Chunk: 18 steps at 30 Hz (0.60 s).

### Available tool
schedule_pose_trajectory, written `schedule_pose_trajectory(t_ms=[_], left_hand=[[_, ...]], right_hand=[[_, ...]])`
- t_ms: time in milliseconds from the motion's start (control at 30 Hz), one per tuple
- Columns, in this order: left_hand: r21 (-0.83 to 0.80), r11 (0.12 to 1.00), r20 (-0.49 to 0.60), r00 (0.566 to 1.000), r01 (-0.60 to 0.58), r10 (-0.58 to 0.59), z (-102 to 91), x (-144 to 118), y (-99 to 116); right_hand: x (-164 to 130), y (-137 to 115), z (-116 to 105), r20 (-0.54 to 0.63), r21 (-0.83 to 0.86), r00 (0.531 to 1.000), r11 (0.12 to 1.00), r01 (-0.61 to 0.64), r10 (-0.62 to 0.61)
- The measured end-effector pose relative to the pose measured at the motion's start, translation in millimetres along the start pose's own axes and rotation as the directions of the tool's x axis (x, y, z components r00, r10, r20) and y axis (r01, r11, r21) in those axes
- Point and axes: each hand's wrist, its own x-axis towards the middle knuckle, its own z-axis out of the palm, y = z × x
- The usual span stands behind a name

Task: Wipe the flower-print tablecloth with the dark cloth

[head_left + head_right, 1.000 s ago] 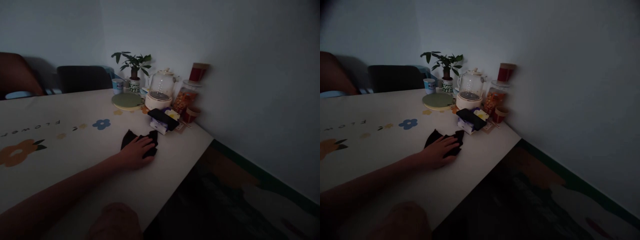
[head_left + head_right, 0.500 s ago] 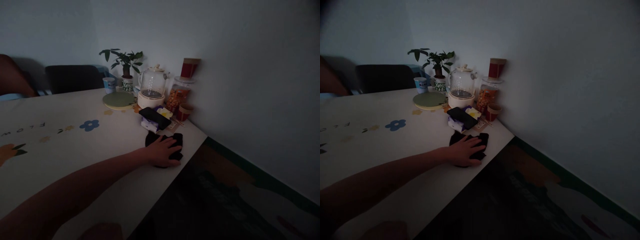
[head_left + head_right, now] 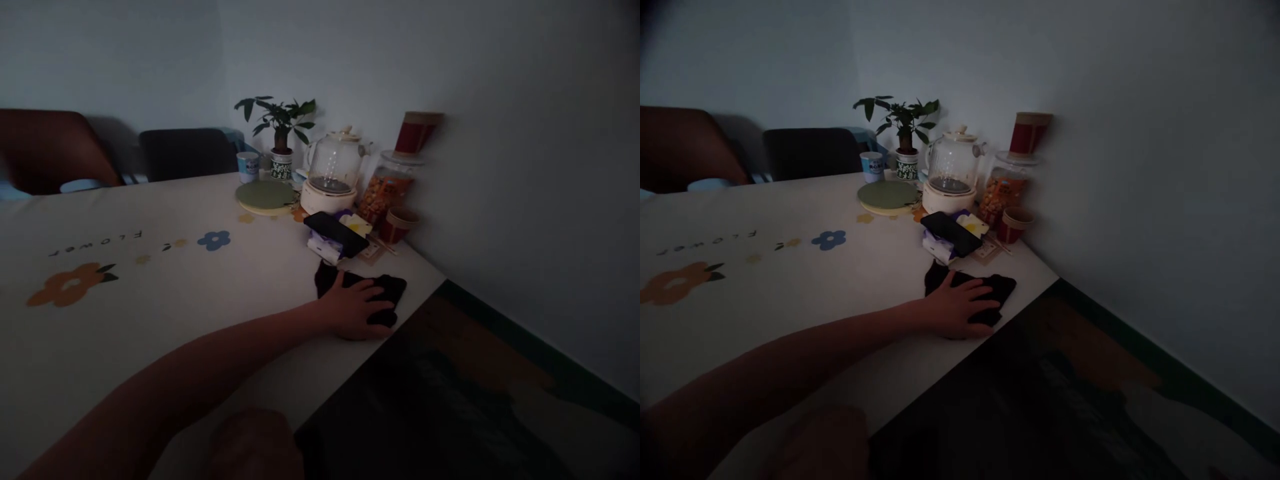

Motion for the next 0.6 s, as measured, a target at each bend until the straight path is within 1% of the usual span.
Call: schedule_pose_trajectory(t_ms=[100, 200, 267, 367, 433, 500, 533, 600], left_hand=[[-0.004, 1.000, -0.035, 0.999, -0.014, 0.014, 3.2, -39.9, 1.0], [0.005, 1.000, -0.068, 0.998, 0.006, -0.006, 2.8, -82.6, -5.3], [0.015, 0.998, -0.071, 0.996, 0.062, -0.060, -0.9, -108.3, -14.6], [0.041, 0.976, -0.058, 0.975, 0.216, -0.213, -10.4, -140.6, -36.5], [0.071, 0.940, -0.067, 0.942, 0.334, -0.329, -18.0, -159.4, -56.7], [0.100, 0.883, -0.110, 0.887, 0.459, -0.449, -25.9, -178.6, -80.5], [0.110, 0.843, -0.140, 0.848, 0.526, -0.511, -30.0, -189.1, -93.3], [0.111, 0.739, -0.201, 0.744, 0.664, -0.638, -38.7, -213.8, -119.1]], right_hand=[[2.2, 2.9, -1.7, -0.083, 0.065, 0.995, 0.996, 0.060, -0.054], [10.2, 0.1, -2.1, -0.226, 0.119, 0.970, 0.985, 0.124, -0.095], [17.7, -8.0, -3.3, -0.292, 0.147, 0.953, 0.981, 0.128, -0.081], [29.0, -24.2, -7.1, -0.329, 0.150, 0.944, 0.985, 0.083, -0.029], [34.5, -32.0, -10.7, -0.313, 0.115, 0.949, 0.991, 0.063, -0.024], [37.7, -35.4, -14.0, -0.253, 0.086, 0.966, 0.994, 0.067, -0.044], [38.4, -35.7, -15.2, -0.222, 0.069, 0.973, 0.995, 0.076, -0.059], [38.4, -34.8, -16.2, -0.190, 0.030, 0.978, 0.996, 0.089, -0.082]])
